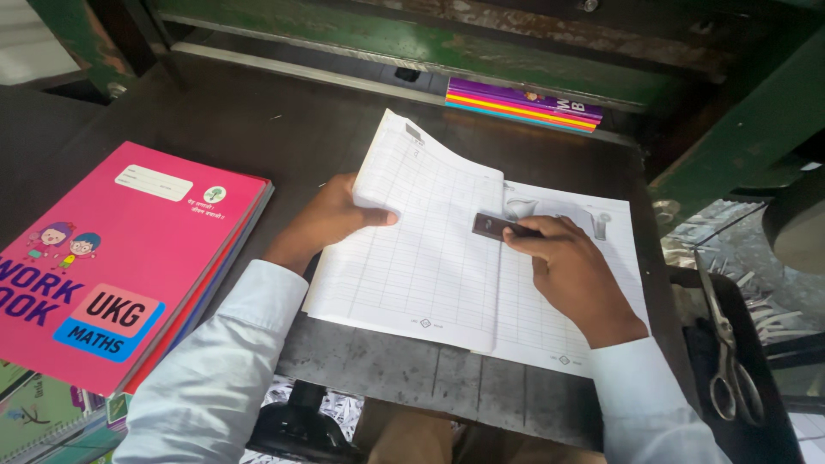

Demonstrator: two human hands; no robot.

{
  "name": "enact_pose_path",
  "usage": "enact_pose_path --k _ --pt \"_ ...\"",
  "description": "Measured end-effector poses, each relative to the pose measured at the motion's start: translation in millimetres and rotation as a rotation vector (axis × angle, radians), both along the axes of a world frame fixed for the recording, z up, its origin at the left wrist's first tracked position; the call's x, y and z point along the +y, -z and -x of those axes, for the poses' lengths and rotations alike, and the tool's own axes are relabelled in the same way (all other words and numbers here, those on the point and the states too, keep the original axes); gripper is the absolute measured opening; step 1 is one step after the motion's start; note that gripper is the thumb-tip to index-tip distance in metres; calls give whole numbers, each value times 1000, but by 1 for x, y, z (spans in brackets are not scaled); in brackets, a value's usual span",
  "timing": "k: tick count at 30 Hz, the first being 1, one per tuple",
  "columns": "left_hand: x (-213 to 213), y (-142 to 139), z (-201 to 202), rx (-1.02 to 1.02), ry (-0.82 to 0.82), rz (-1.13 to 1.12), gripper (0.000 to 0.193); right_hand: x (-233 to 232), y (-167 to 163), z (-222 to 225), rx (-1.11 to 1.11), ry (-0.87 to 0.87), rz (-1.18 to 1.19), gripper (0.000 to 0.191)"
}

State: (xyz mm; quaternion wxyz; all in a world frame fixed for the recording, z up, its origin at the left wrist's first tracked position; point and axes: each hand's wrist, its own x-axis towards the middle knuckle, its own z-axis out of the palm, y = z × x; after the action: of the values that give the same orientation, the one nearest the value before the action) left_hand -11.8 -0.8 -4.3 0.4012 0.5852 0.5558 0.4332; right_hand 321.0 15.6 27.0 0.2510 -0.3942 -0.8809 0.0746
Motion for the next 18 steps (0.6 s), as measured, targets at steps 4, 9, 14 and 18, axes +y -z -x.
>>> enact_pose_path --k 4,9,14,18 --pt "1 0 0 8 -7 -5 43 2 0 2 -17 17 3 41" --pt "-1 0 -2 -28 5 -17 43 6 0 6 -42 51 -1 45" --pt "-1 -2 -2 9 -14 -4 43 16 3 11 -55 65 -19 41" --pt "-1 -2 -2 3 -2 -24 42 25 4 12 -45 73 2 41"
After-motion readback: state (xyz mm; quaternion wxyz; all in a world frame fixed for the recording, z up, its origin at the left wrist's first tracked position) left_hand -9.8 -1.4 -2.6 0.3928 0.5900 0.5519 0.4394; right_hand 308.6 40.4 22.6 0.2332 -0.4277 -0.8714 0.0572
